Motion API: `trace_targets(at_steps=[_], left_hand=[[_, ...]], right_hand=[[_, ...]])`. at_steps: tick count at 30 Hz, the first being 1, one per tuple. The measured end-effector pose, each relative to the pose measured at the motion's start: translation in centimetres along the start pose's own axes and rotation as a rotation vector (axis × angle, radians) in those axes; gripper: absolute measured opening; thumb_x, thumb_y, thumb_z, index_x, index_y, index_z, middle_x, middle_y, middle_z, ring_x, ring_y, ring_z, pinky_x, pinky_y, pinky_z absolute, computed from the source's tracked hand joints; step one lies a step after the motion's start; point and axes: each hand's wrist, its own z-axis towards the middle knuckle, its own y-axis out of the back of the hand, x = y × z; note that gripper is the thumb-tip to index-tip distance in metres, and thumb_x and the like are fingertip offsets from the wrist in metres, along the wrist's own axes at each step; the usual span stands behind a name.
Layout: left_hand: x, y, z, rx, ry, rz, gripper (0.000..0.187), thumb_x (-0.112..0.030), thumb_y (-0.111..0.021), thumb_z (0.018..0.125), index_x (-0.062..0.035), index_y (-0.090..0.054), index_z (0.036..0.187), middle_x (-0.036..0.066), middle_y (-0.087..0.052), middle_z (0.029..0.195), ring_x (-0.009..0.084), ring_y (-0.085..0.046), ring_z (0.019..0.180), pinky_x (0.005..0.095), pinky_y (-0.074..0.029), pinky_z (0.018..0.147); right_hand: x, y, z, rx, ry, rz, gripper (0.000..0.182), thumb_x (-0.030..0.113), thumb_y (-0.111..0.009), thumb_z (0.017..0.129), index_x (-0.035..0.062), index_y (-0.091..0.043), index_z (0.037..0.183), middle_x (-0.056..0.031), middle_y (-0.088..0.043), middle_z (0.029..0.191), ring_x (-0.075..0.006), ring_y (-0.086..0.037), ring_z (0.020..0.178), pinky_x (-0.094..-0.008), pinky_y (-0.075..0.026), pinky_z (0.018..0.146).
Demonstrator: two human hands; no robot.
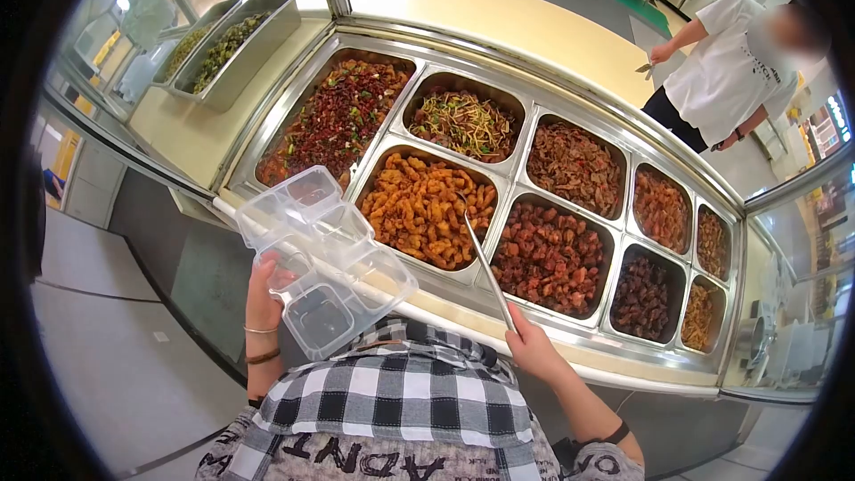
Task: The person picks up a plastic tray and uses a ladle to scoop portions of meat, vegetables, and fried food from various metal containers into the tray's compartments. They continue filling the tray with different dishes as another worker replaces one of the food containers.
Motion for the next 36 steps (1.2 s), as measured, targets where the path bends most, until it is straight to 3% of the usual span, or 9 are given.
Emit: trace_targets(at_steps=[2,4,10,22,26,30,32,33,36], left_hand=[[-0.7,-0.2,0.2,0.035,0.015,0.063,0.034,-0.022,-0.053,0.079,-0.0073,-0.044,0.108,0.009,-0.055,0.074,0.0163,-0.056,0.056,0.0263,-0.047,0.044],[-1.3,-0.9,0.3,0.071,0.031,0.124,0.034,-0.022,-0.054,0.079,-0.0074,-0.044,0.108,0.008,-0.054,0.073,0.015,-0.056,0.056,0.0253,-0.046,0.044],[-1.2,-2.5,2.1,0.204,0.126,0.302,0.032,-0.027,-0.055,0.08,-0.0073,-0.048,0.104,0.005,-0.055,0.068,0.0102,-0.054,0.051,0.0181,-0.037,0.039],[-0.9,-5.5,4.9,0.273,0.21,0.35,0.038,-0.033,-0.058,0.077,-0.0089,-0.05,0.105,0.002,-0.056,0.066,0.0065,-0.051,0.056,0.0185,-0.035,0.038],[-0.8,-6.5,5.7,0.302,0.261,0.41,0.038,-0.033,-0.058,0.077,-0.0099,-0.05,0.106,0.001,-0.055,0.068,0.007,-0.052,0.058,0.0197,-0.037,0.038],[-0.7,-7.1,6.0,0.318,0.25,0.407,0.036,-0.031,-0.058,0.078,-0.0104,-0.05,0.106,0.0,-0.054,0.07,0.0071,-0.053,0.059,0.0204,-0.038,0.038],[-0.7,-7.2,6.0,0.32,0.26,0.386,0.035,-0.029,-0.057,0.078,-0.0104,-0.05,0.106,0.0,-0.054,0.069,0.007,-0.053,0.059,0.0206,-0.039,0.038],[-0.7,-7.2,6.0,0.324,0.27,0.368,0.033,-0.028,-0.057,0.078,-0.0105,-0.05,0.106,0.0,-0.054,0.069,0.0068,-0.053,0.059,0.0208,-0.039,0.038],[0.0,-6.5,6.4,0.325,0.289,0.326,0.032,-0.025,-0.056,0.078,-0.0088,-0.05,0.105,0.001,-0.055,0.07,0.0073,-0.053,0.058,0.0209,-0.04,0.041]], right_hand=[[0.8,0.3,-0.6,0.012,-0.067,0.03,0.054,0.008,-0.039,0.083,0.0126,-0.025,0.135,0.001,-0.037,0.06,-0.0068,-0.036,0.043,-0.0236,-0.032,0.036],[1.4,1.2,-0.2,0.131,-0.237,0.429,0.055,0.008,-0.04,0.082,0.015,-0.026,0.135,0.001,-0.038,0.061,-0.0063,-0.034,0.044,-0.0224,-0.031,0.037],[-1.5,4.0,1.7,0.267,-0.314,1.222,0.048,0.008,-0.041,0.086,0.0179,-0.028,0.131,0.0016,-0.038,0.062,-0.0024,-0.029,0.04,-0.0155,-0.023,0.032],[1.0,5.7,-1.6,0.253,-0.15,1.167,0.048,0.008,-0.042,0.087,0.0134,-0.028,0.133,0.001,-0.039,0.063,-0.0018,-0.028,0.04,-0.0146,-0.021,0.032],[3.4,5.9,-3.4,0.241,-0.09,1.101,0.05,0.005,-0.044,0.085,0.0121,-0.031,0.133,0.0001,-0.038,0.063,-0.0028,-0.028,0.039,-0.0152,-0.021,0.033],[4.6,4.2,-3.6,0.158,-0.045,0.577,0.054,0.003,-0.048,0.08,0.01,-0.034,0.131,-0.0022,-0.046,0.061,-0.0074,-0.038,0.042,-0.024,-0.033,0.037],[3.9,2.2,-3.1,-0.151,0.448,-0.283,0.052,0.004,-0.049,0.079,0.0066,-0.035,0.129,-0.0089,-0.054,0.065,-0.0199,-0.051,0.052,-0.0321,-0.042,0.05],[4.3,1.7,-3.1,-0.183,0.433,-0.396,0.047,0.005,-0.052,0.079,0.0041,-0.04,0.125,-0.015,-0.06,0.083,-0.0204,-0.057,0.068,-0.0274,-0.044,0.065],[4.3,1.4,-3.1,-0.189,0.417,-0.508,0.045,0.003,-0.053,0.078,0.0034,-0.044,0.122,-0.0203,-0.059,0.092,-0.0225,-0.059,0.073,-0.0261,-0.044,0.066]])
